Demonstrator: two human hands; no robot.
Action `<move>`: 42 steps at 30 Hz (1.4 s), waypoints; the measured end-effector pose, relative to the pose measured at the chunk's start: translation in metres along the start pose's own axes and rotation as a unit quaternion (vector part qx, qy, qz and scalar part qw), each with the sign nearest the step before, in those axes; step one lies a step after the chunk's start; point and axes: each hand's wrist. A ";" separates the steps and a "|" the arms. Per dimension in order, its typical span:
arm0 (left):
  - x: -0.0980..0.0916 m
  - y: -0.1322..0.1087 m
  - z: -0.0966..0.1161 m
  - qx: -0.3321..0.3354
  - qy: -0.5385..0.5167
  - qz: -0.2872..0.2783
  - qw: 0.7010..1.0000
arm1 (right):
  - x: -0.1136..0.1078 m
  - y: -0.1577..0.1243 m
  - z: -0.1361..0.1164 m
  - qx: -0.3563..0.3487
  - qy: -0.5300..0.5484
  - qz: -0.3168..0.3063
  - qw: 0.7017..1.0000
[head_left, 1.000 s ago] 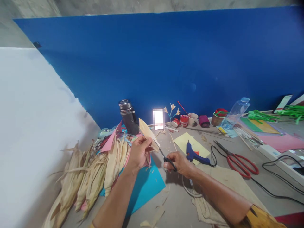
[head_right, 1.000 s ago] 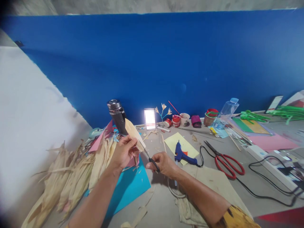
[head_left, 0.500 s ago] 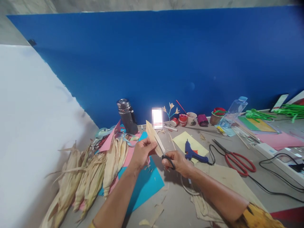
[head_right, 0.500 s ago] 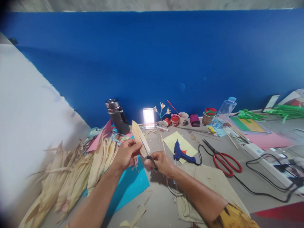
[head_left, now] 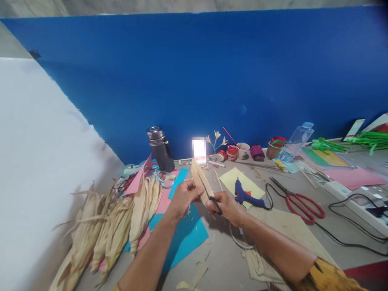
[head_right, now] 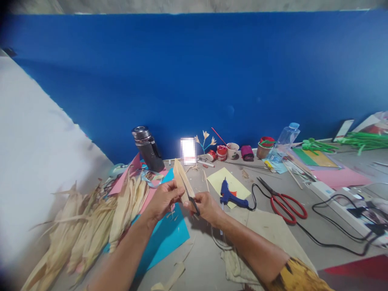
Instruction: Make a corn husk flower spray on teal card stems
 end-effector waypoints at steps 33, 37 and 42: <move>0.004 0.002 -0.009 -0.001 -0.021 -0.004 1.000 | 0.003 -0.001 0.001 -0.030 0.001 0.002 1.000; 0.003 0.003 -0.013 0.006 -0.009 0.004 1.000 | 0.001 0.000 0.003 -0.042 -0.018 0.005 0.999; 0.002 0.003 -0.012 0.003 -0.012 0.002 1.000 | 0.004 -0.002 0.000 -0.041 -0.024 0.029 0.998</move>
Point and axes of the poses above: each hand's wrist, its own y-axis towards the middle knuckle, its own x-axis out of the palm, z = x × y, and after that the axes turned 10 degrees about y, right-handed
